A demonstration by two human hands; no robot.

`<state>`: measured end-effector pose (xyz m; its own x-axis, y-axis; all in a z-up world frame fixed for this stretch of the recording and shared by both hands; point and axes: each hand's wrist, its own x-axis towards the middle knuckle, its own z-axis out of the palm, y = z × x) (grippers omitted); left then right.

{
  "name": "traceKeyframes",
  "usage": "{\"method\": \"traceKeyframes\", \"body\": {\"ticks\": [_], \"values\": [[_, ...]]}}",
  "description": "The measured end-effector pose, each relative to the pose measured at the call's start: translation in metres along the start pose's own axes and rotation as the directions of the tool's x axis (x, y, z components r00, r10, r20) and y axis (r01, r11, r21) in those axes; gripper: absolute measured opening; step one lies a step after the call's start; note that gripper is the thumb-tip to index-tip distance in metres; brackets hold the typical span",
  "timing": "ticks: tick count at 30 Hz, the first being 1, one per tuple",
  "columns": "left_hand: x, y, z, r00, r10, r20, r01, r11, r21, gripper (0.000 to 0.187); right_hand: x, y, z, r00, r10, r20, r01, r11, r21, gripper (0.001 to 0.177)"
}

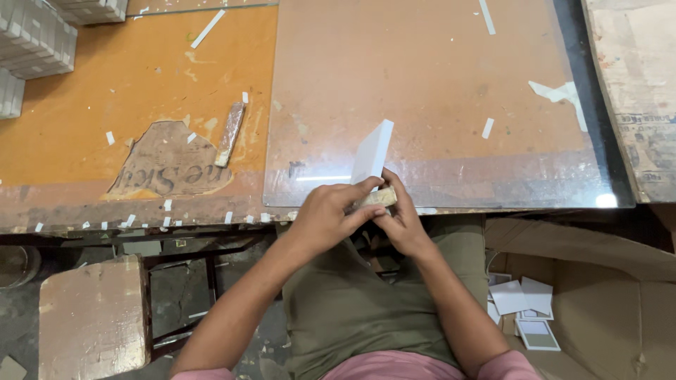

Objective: The person sands the edges of small white rectangular frames using a sanding block. They repeatedly flip and rotate each frame to sand all sides, then place the finished frames into a cardboard box.

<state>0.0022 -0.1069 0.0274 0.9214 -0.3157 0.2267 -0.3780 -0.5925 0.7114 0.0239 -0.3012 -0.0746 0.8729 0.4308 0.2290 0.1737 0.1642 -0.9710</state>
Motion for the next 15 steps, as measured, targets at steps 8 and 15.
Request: {"method": "traceKeyframes", "body": {"ticks": [8,15], "values": [[-0.009,-0.016,0.006,0.964,-0.217,-0.151,0.13,0.887,-0.444,0.033,0.009,0.017,0.033,0.985,-0.003,-0.175,0.025,0.992,0.126,0.067],[-0.005,0.006,-0.021,0.968,-0.167,-0.19,0.228,0.902,0.368,0.033,0.014,0.007,0.042,0.982,-0.119,-0.146,0.113,0.992,-0.051,0.059]]}}
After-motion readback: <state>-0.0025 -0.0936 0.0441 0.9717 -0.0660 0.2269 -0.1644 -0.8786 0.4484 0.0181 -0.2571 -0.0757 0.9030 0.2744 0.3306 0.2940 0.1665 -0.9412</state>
